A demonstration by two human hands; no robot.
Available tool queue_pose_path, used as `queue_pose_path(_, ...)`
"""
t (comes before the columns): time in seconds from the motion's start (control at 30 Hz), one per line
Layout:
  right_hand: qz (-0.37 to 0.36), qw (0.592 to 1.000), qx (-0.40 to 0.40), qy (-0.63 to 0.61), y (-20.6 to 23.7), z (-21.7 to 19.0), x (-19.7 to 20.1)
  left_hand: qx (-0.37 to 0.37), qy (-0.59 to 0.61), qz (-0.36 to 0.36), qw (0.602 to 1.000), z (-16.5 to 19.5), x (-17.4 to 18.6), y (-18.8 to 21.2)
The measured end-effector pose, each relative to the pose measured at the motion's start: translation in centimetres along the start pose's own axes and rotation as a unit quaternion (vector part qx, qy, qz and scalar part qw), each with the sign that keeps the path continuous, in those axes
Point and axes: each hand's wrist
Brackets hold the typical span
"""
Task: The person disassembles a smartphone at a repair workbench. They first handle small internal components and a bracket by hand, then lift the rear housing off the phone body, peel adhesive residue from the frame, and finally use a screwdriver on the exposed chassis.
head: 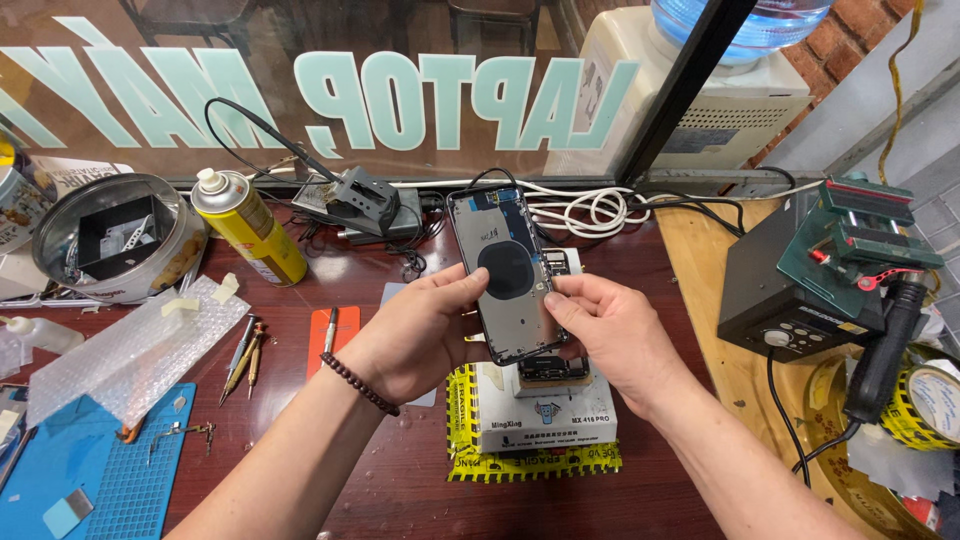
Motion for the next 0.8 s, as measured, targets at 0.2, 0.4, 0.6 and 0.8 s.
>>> queue_pose_path(0.2,0.026,0.974,0.148,0.169,1.9,-3.1,-2.0,-0.054,-0.097,0.069,0.991,-0.8,-2.0,0.2)
queue_pose_path(0.4,-0.061,0.996,0.064,0.02,2.6,-4.4,-2.2,-0.117,-0.125,0.065,0.983,-0.6,-3.3,0.7)
queue_pose_path(0.6,-0.132,0.987,-0.016,-0.088,2.8,-3.4,-1.5,-0.2,-0.163,0.097,0.961,0.4,-3.5,0.5)
queue_pose_path(0.8,-0.135,0.985,-0.014,-0.107,3.1,-3.5,-1.3,-0.163,-0.068,0.027,0.984,0.0,-3.6,0.6)
Point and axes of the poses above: each hand's wrist, its own y-axis away from the middle knuckle, its own x-axis out of the back of the hand, z = x × y, and after that the axes turned 11 degrees about z, right-handed
